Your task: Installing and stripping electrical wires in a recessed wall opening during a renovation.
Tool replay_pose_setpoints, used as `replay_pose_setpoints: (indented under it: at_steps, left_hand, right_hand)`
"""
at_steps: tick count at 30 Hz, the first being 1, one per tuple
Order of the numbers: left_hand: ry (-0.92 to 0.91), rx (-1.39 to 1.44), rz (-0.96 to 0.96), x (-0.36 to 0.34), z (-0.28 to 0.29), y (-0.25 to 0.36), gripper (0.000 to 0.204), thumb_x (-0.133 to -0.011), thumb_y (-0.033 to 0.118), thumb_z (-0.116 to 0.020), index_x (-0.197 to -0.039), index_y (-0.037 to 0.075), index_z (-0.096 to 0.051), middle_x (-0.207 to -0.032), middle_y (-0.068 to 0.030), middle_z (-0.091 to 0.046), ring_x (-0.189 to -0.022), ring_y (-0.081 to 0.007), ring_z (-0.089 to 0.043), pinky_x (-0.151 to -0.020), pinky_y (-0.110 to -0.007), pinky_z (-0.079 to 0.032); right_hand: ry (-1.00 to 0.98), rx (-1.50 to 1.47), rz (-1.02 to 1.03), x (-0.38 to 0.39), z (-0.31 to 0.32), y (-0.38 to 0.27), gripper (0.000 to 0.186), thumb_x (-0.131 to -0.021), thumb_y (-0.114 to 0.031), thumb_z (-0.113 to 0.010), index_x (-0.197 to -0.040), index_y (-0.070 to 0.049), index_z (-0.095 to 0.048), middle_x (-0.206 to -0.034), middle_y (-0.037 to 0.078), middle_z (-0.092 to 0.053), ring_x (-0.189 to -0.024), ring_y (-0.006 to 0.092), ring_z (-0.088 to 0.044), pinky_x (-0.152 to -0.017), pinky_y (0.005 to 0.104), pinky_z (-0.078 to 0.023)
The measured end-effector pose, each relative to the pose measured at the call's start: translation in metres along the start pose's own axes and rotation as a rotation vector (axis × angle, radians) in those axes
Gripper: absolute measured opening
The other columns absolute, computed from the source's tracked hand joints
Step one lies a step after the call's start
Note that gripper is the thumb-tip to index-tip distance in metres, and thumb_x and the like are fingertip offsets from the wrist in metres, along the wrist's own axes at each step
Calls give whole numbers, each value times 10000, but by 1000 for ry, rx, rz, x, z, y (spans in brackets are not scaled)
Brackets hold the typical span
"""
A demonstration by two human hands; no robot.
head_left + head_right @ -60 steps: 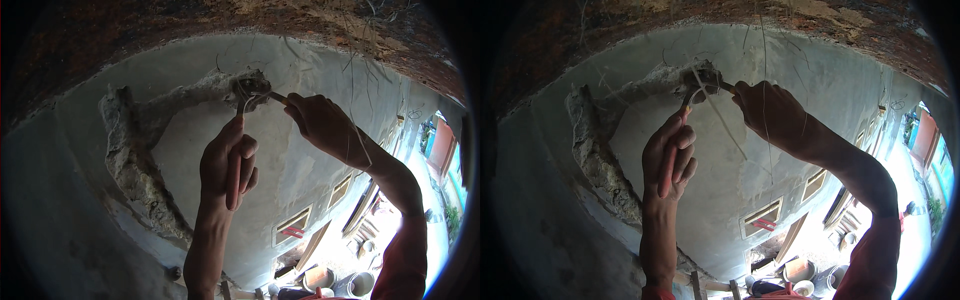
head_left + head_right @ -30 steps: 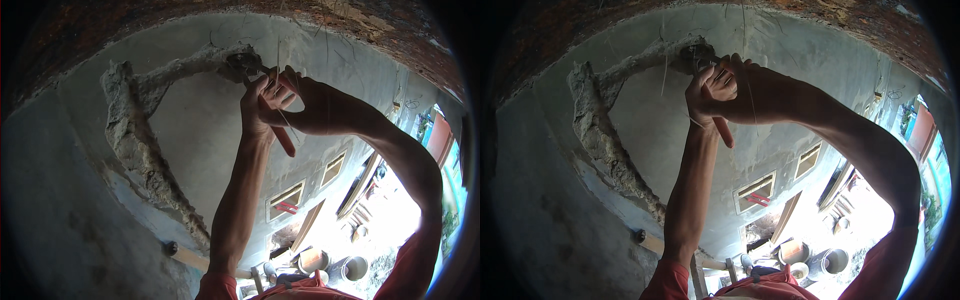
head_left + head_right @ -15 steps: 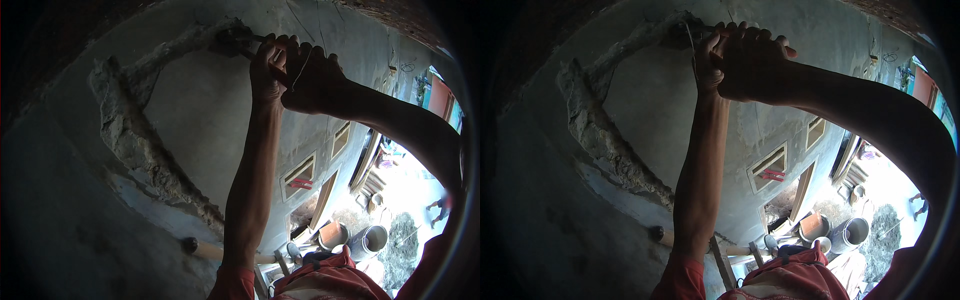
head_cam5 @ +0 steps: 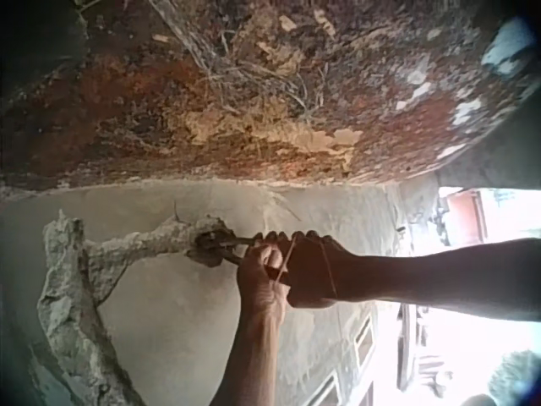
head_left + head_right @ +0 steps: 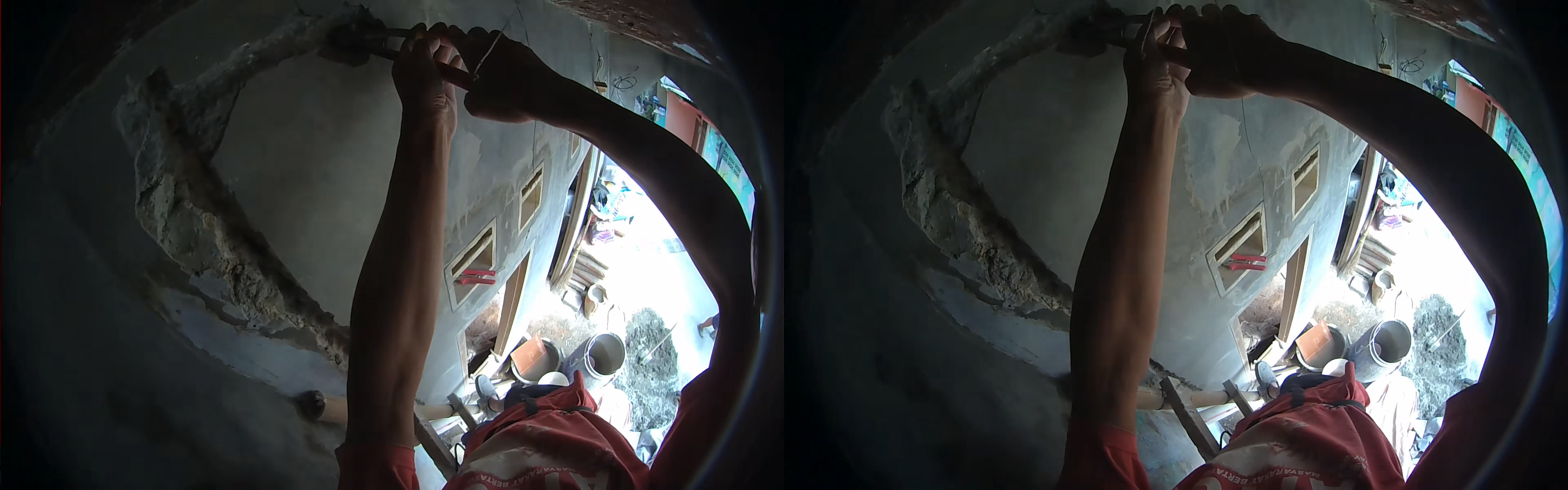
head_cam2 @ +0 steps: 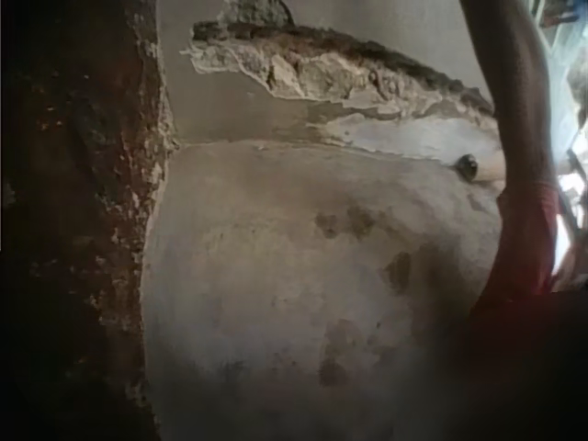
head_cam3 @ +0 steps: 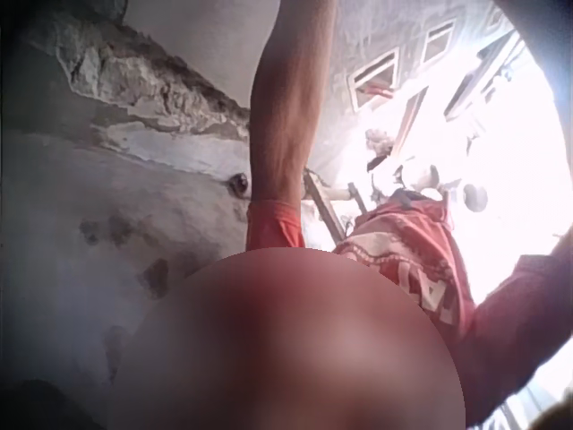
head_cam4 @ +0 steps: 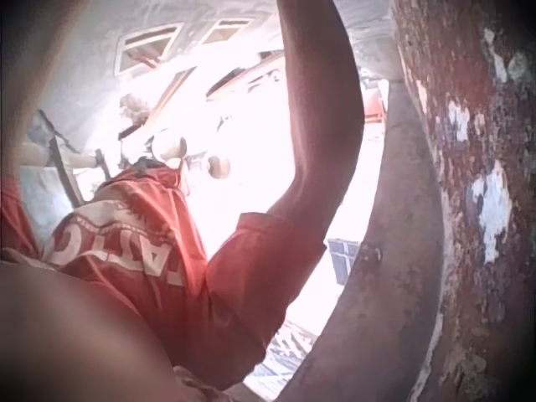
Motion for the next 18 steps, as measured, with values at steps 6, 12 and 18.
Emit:
replay_pose_setpoints:
  at_steps: [6, 12, 18]
  left_hand:
    - [23, 42, -3, -1, -4, -7, 391, -872, 131, -542, -1241, 23, -465, -1086, -83, -578, -1192, -232, -520, -1009, -487, -375]
    - [-32, -239, 16, 10, -5, 6, 312, -920, 308, -541, -1071, 38, -579, -1130, -113, -589, -1195, -248, -525, -928, -481, -433]
    - [51, -799, 80, 50, 18, 34, 441, -920, 416, -549, -1070, 2, -579, -1121, -127, -616, -1115, -244, -580, -824, -367, -502]
  right_hand:
    - [-15, -88, 97, -5, -3, 12, 600, -781, -64, -547, -1353, -46, -367, -1211, 191, -529, -1147, 321, -524, -989, 411, -427]
    - [85, -88, 159, -1, -3, 16, 672, -761, -45, -542, -1398, -93, -335, -1275, 196, -478, -1226, 323, -450, -1046, 421, -367]
    - [105, -11, 285, 0, 0, 10, 739, -714, -52, -563, -1409, -83, -312, -1234, 192, -498, -1169, 323, -487, -1014, 428, -395]
Point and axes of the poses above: each hand's wrist, its own x-axis away from the middle knuckle, its own z-axis out of the back of the hand, y = z × x, the point moved 9 cm from there along -x, towards the middle knuckle
